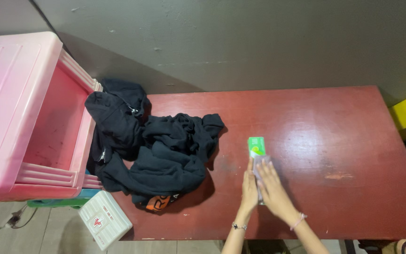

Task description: The person folds a white garment on a red table and places it into an open suitcase. The person then wraps a small box with a cloth and places it into the suitcase.

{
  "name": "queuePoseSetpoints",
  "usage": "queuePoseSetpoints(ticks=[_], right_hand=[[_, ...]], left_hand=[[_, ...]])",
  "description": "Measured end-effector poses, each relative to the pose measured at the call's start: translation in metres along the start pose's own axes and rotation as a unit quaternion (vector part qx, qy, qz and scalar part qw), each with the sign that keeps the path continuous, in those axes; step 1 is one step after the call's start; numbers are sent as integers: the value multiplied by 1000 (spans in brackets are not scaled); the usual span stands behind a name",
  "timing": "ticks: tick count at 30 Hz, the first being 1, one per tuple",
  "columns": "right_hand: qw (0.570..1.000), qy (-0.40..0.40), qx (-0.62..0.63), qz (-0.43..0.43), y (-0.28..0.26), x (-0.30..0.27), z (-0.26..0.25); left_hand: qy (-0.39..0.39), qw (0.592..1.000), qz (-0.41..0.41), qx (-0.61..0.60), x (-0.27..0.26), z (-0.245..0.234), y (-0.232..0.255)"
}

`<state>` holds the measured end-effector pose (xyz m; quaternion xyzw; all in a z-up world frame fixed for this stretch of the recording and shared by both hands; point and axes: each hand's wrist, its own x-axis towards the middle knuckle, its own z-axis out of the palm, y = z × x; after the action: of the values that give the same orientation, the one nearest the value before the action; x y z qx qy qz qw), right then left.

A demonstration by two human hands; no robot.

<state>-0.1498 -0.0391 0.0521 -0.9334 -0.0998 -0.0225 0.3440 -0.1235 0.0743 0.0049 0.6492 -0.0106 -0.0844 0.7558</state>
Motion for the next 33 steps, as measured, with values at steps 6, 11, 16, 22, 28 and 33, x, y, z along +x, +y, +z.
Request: queuePoseSetpoints(ticks=[6,11,16,22,28,33], right_hand=[[999,45,-7,10,33,45,-14],[1000,12,8,-9,30,5,-4],[999,-45,5,-9,35,-21,-3],[1000,-13,-25,-14,68,34,-16],[998,7,-32,-55,73,21,-12],[997,-44,-5,-59,52,-30,-20]], left_hand=[[-19,999,34,-10,-10,21,-16],[-6,1000,22,-13,-7,18,-21],[24,1000,14,4,-3,19,-26],[3,1000,-10,-4,-7,39,-34],[-3,999,37,-20,8,42,-39],[29,999,14,-26,13,38,-33]])
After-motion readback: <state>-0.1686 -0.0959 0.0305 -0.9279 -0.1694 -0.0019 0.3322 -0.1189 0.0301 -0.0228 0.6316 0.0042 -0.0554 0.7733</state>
